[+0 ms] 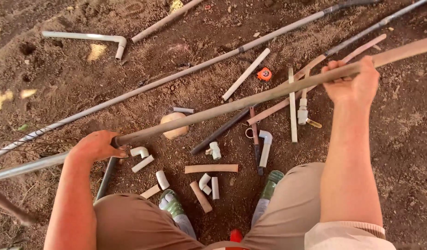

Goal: Sawing PVC pipes to length and assembling them with various plastic fittings on the ground.

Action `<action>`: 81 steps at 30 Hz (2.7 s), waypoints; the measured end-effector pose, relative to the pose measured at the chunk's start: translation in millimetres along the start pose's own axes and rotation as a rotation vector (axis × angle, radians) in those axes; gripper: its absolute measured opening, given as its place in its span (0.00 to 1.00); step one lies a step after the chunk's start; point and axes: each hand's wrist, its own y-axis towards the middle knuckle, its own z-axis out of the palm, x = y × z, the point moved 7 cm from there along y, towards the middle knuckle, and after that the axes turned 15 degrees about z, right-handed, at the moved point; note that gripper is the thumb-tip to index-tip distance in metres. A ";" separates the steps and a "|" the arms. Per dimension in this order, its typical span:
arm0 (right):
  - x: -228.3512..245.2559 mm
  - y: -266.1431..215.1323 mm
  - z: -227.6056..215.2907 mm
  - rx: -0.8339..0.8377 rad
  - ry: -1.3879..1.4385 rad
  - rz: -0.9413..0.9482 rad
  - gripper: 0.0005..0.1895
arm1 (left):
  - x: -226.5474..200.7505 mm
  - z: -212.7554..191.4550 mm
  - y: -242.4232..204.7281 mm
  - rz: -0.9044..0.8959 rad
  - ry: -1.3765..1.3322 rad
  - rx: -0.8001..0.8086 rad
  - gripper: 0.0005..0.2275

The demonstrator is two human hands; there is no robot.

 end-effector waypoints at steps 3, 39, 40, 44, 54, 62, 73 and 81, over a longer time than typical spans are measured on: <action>9.6 10.3 -12.1 -0.040 0.111 -0.035 0.10 | 32.5 4.5 0.2 -0.106 -0.013 -0.008 0.08; -1.5 -5.8 -7.1 -0.082 -0.057 -0.017 0.05 | -36.4 21.9 35.8 0.161 -0.084 -0.213 0.14; -3.0 -1.4 -7.9 -0.056 0.000 -0.013 0.04 | -34.2 19.8 33.3 0.174 -0.047 -0.282 0.12; 5.3 7.1 -2.6 0.104 0.045 -0.092 0.09 | -23.9 21.7 40.8 0.161 0.170 -0.375 0.11; 25.0 8.4 0.5 0.279 0.039 -0.129 0.14 | -13.7 38.2 52.9 0.137 0.000 -0.094 0.15; 83.1 61.1 -97.7 -0.092 0.596 -0.234 0.12 | 50.5 51.8 44.1 -0.062 -0.092 -0.100 0.15; 35.3 7.0 -24.4 0.149 0.141 -0.112 0.14 | 44.1 62.8 69.1 0.007 -0.028 -0.051 0.14; 5.4 -25.3 10.3 0.221 -0.259 -0.064 0.05 | 45.5 69.0 67.8 -0.049 -0.001 0.020 0.12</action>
